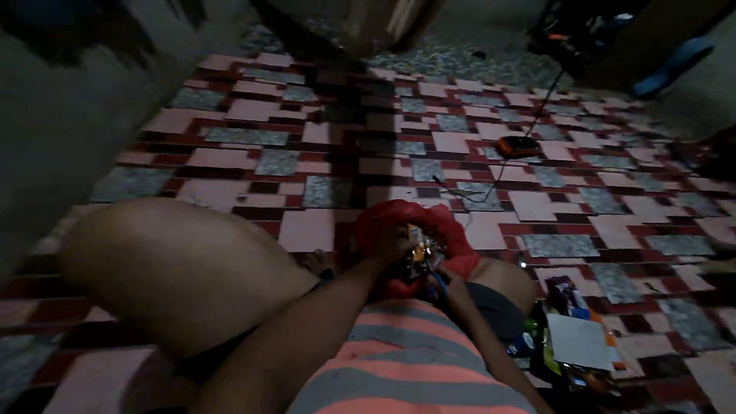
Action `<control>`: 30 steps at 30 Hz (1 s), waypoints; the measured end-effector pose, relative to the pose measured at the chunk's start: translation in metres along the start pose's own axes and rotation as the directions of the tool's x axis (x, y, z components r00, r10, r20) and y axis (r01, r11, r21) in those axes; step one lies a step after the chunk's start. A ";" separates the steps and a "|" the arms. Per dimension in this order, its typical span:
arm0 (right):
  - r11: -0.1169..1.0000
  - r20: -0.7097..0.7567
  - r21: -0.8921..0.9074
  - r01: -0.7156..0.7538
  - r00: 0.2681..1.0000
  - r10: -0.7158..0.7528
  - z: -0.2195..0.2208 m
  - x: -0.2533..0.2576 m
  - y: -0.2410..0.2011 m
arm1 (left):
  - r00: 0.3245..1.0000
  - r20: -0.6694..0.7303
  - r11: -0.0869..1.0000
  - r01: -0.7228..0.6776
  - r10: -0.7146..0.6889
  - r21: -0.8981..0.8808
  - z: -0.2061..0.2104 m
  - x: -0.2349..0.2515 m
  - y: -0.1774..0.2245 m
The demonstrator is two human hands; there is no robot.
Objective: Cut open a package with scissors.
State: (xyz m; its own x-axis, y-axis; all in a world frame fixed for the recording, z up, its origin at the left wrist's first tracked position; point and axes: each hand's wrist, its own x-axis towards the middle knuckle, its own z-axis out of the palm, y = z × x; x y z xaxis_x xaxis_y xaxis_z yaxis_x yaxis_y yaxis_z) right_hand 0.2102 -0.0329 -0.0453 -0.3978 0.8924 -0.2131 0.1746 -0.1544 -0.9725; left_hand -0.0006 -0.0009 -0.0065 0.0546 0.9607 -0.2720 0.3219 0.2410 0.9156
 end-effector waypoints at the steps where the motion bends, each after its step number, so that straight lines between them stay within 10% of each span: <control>1: 1.000 -0.009 -0.006 -0.001 1.000 0.001 0.000 0.000 -0.001 | 1.000 0.004 1.000 0.013 -0.013 0.015 0.000 0.001 0.001; 30: 0.999 -0.107 0.016 0.046 0.993 -0.044 0.001 0.002 0.002 | 0.970 0.244 0.990 0.046 -0.013 -0.132 0.010 0.006 -0.007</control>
State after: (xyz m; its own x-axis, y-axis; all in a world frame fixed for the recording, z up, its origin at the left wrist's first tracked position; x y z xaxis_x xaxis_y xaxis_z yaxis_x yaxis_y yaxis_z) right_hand 0.2088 -0.0314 -0.0475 -0.3067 0.9384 -0.1591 0.1421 -0.1201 -0.9825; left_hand 0.0066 0.0014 -0.0176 0.2792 0.8951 -0.3477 0.1966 0.3011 0.9331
